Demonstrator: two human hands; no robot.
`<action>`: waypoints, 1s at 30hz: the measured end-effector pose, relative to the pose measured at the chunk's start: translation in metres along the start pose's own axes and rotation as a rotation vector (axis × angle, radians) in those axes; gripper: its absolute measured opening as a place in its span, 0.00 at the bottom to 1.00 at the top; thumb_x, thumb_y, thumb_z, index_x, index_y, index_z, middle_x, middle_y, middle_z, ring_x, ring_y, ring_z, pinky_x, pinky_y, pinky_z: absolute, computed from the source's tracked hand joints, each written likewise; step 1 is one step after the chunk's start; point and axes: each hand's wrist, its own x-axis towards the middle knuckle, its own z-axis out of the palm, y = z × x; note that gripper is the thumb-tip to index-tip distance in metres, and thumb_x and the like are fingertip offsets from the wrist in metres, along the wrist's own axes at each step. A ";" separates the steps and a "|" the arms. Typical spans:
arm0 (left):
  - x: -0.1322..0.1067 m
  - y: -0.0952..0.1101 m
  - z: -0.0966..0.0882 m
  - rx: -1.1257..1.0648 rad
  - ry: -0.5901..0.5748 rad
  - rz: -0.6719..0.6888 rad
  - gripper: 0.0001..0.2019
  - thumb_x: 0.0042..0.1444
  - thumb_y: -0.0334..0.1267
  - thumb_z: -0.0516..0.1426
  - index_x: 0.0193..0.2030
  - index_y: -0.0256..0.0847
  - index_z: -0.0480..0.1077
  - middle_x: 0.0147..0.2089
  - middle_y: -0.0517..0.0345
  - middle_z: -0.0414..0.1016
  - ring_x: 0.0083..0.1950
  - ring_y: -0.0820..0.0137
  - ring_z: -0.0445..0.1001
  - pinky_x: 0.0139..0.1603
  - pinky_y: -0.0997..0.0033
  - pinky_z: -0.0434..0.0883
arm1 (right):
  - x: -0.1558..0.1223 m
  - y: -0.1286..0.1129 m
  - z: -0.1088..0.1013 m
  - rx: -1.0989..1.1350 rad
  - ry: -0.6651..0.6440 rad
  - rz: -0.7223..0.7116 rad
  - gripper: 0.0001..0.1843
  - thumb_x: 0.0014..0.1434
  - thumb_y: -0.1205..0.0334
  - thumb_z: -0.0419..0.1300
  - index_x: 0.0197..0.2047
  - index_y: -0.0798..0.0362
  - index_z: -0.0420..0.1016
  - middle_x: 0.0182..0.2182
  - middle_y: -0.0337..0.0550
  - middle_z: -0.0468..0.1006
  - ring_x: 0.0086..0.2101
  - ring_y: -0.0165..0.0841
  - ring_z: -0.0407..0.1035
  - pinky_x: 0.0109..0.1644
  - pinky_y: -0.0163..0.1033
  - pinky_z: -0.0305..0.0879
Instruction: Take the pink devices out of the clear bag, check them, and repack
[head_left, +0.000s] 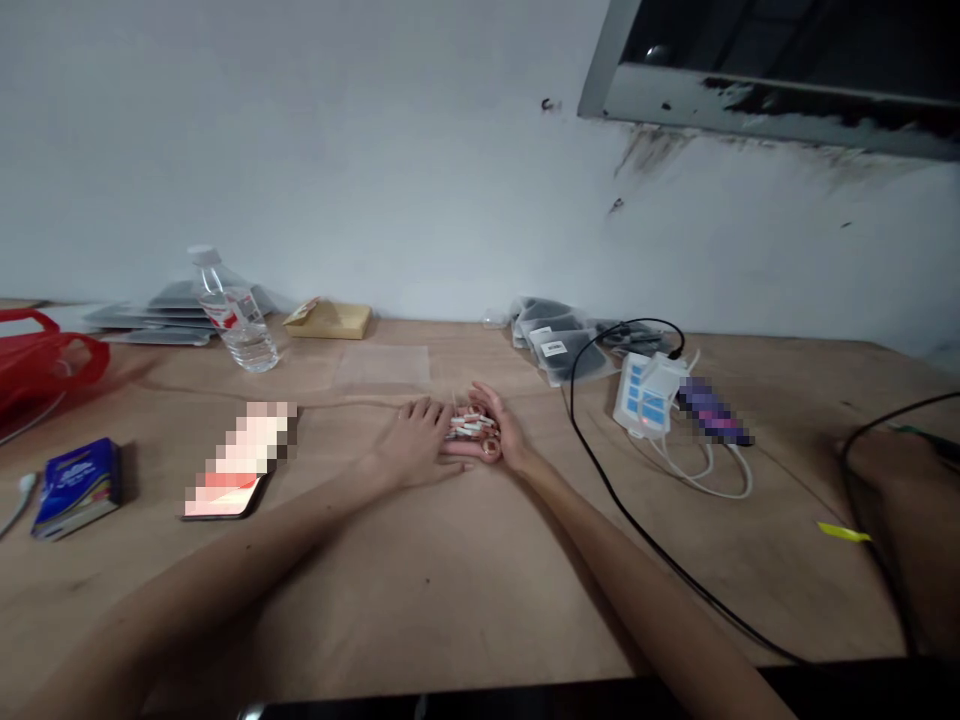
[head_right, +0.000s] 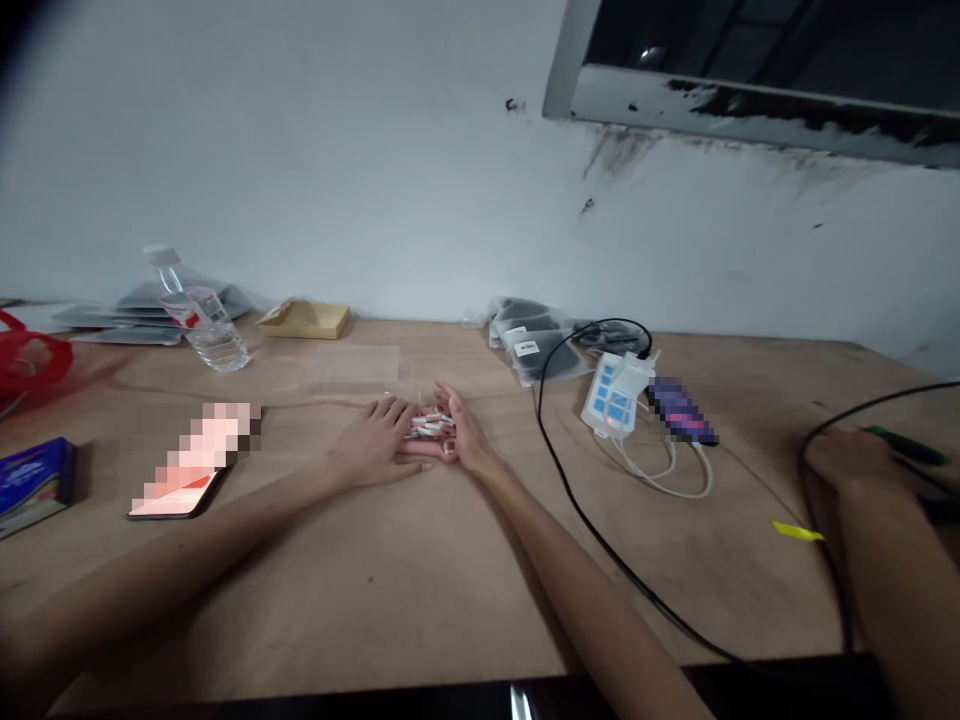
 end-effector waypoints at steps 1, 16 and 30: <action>0.002 -0.002 0.001 0.003 0.007 0.008 0.38 0.61 0.63 0.54 0.68 0.35 0.60 0.64 0.37 0.67 0.65 0.45 0.64 0.65 0.46 0.60 | 0.002 0.004 0.000 0.009 0.033 -0.002 0.43 0.67 0.29 0.34 0.73 0.46 0.55 0.66 0.54 0.67 0.61 0.45 0.67 0.61 0.53 0.67; 0.008 -0.030 0.014 -0.122 0.032 0.011 0.20 0.64 0.42 0.58 0.61 0.43 0.67 0.55 0.47 0.75 0.56 0.56 0.72 0.57 0.57 0.69 | 0.016 0.023 -0.009 0.009 0.298 -0.053 0.47 0.64 0.26 0.30 0.68 0.46 0.62 0.59 0.55 0.72 0.59 0.48 0.67 0.63 0.58 0.63; 0.015 -0.005 -0.021 -1.805 -0.132 -0.467 0.14 0.61 0.46 0.63 0.45 0.35 0.74 0.41 0.46 0.81 0.40 0.64 0.81 0.43 0.63 0.78 | 0.055 -0.064 0.018 0.473 -0.431 0.172 0.37 0.61 0.31 0.49 0.55 0.53 0.75 0.42 0.51 0.84 0.20 0.32 0.70 0.18 0.37 0.66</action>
